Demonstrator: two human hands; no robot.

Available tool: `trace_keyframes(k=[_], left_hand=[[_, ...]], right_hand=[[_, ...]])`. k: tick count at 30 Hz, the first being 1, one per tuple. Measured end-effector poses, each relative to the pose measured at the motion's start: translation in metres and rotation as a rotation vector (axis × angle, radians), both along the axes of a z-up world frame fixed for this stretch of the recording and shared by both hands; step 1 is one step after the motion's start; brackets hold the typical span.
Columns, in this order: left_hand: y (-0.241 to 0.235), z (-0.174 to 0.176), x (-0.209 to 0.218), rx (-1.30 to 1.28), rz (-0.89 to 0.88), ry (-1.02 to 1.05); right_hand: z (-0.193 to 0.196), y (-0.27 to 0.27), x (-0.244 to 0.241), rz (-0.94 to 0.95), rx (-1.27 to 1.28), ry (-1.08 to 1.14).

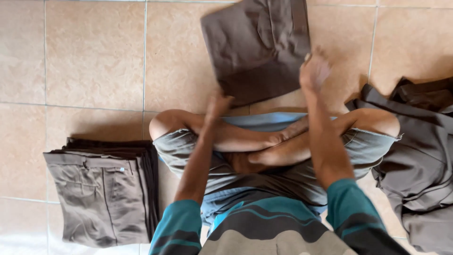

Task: The person sits cross-legged on a tiled floor and folds a pair of brown trousers by hand. They smooth the fabric, fold the legs together, and then fold the garment into a compact rectangle before placing it on a stack of similar trousers.

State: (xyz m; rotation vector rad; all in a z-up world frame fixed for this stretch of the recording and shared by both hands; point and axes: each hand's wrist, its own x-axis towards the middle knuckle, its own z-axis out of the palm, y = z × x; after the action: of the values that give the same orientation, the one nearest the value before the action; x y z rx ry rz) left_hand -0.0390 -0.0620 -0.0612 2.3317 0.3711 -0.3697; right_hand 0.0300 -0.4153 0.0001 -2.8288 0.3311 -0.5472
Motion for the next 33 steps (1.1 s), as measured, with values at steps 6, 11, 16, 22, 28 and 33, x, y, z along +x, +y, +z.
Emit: trace_keyframes(k=[6, 11, 16, 22, 28, 33], left_hand=[[-0.139, 0.032, -0.082, -0.794, -0.42, 0.048], [-0.096, 0.047, -0.02, -0.644, -0.35, 0.066], [0.041, -0.026, 0.094, 0.19, 0.218, -0.396], [0.076, -0.041, 0.113, 0.015, 0.228, -0.233], [0.061, -0.01, 0.095, -0.422, 0.489, -0.244], [0.057, -0.002, 0.087, -0.51, 0.56, -0.284]], right_hand=[[0.058, 0.006, 0.04, 0.192, -0.019, 0.156], [0.063, 0.066, -0.083, 0.322, -0.136, 0.362], [0.025, 0.093, -0.177, 0.433, -0.289, 0.202], [-0.05, 0.088, -0.202, 0.393, -0.349, 0.458], [-0.058, 0.083, -0.201, 0.393, -0.281, 0.512], [0.006, 0.099, -0.19, 0.336, -0.289, 0.353]])
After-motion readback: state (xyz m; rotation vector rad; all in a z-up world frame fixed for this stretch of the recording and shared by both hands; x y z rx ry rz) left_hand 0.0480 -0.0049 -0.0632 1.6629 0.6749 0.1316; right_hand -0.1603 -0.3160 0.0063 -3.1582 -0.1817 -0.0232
